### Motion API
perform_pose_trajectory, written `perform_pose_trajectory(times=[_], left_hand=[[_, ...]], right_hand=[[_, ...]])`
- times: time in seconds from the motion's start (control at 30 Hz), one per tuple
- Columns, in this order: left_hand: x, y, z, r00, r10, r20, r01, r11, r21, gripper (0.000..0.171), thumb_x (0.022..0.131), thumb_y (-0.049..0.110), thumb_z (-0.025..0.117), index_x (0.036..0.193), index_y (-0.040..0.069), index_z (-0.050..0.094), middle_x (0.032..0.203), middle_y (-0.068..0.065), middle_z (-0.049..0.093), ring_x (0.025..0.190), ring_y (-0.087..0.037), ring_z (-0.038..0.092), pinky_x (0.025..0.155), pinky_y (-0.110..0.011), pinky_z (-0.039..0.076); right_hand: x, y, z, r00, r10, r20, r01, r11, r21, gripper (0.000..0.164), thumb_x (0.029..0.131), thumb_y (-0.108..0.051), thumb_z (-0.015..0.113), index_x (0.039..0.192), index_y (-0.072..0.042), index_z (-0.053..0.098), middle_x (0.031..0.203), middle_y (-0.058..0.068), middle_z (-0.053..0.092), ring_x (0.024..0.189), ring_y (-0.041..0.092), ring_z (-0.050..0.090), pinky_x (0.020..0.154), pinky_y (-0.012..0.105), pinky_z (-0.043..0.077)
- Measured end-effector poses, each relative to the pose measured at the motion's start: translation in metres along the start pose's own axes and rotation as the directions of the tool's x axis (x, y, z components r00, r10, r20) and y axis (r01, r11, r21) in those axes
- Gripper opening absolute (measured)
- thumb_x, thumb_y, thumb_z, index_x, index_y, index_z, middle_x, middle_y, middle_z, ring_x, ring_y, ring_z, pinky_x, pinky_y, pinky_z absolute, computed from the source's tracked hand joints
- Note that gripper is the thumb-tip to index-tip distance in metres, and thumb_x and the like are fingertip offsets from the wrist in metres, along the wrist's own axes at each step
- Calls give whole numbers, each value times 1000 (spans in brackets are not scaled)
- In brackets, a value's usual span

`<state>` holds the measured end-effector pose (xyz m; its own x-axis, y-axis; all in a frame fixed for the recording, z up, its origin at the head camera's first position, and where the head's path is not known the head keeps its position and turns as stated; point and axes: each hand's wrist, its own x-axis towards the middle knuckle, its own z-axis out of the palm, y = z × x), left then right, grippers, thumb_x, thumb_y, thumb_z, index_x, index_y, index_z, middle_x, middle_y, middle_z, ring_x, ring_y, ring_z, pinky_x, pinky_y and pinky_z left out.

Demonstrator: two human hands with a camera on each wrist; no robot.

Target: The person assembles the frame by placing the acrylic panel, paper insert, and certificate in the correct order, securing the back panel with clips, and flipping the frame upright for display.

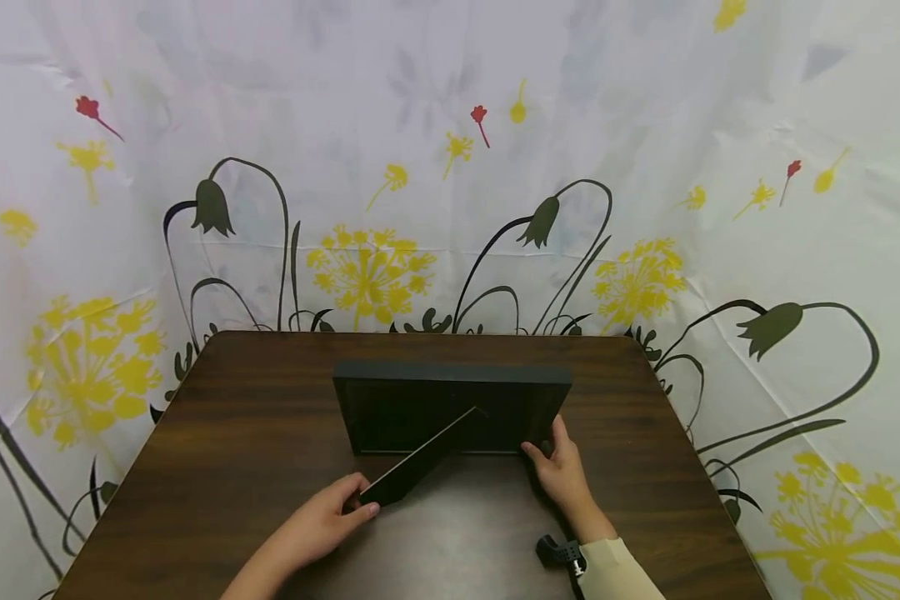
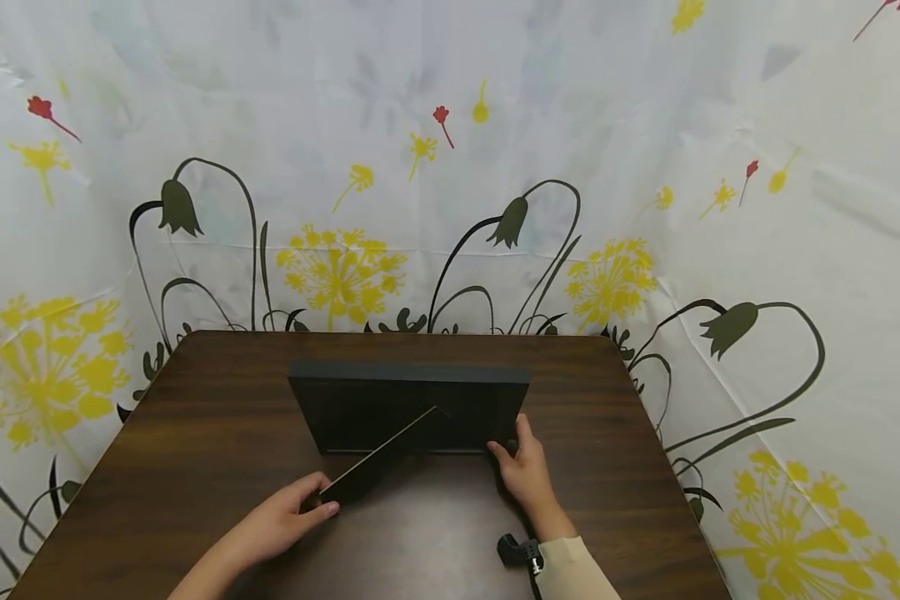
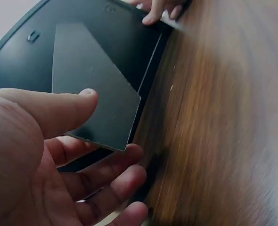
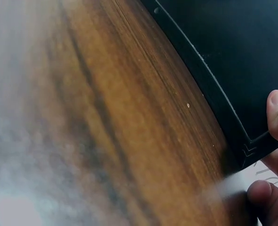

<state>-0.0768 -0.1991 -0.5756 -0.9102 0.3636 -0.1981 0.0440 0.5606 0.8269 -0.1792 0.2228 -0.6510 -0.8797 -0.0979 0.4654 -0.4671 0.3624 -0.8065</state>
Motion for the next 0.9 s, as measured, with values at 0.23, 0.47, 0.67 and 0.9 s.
perform_pose_trajectory(times=[0.23, 0.47, 0.67, 0.9], left_hand=[[-7, 13, 11, 995, 76, 65, -78, 996, 36, 19, 110, 35, 66, 120, 19, 66, 111, -1, 73, 85, -6, 60, 71, -30, 50], [-9, 24, 20, 985, 117, 128, -126, 990, 70, 25, 114, 38, 58, 133, 24, 64, 123, 4, 72, 107, -10, 63, 86, -38, 52], [-14, 31, 25, 968, -70, 239, 42, 992, 120, 62, 114, 44, 54, 161, 4, 50, 165, -26, 49, 157, -54, 38, 121, -74, 33], [-13, 26, 39, 924, 72, 376, -113, 990, 87, 27, 113, 26, 59, 137, 15, 61, 141, -5, 65, 130, -17, 62, 104, -40, 52]], right_hand=[[0, -1, 3, 998, -68, -13, 69, 997, 26, 62, 93, 8, 81, 147, -6, 53, 136, 17, 72, 128, -3, 63, 107, 9, 47], [-3, -2, 1, 1000, -23, -5, 23, 1000, -20, 57, 94, 0, 83, 143, -6, 55, 129, 14, 76, 123, 4, 68, 103, 13, 51], [-2, -6, -1, 995, 98, -13, -98, 994, -50, 50, 94, -10, 87, 135, -20, 62, 127, 4, 78, 123, 17, 71, 100, 27, 57], [-3, -7, -1, 995, 100, -16, -102, 987, -127, 26, 92, -16, 89, 112, -22, 74, 112, -1, 81, 109, 16, 75, 91, 37, 62]])
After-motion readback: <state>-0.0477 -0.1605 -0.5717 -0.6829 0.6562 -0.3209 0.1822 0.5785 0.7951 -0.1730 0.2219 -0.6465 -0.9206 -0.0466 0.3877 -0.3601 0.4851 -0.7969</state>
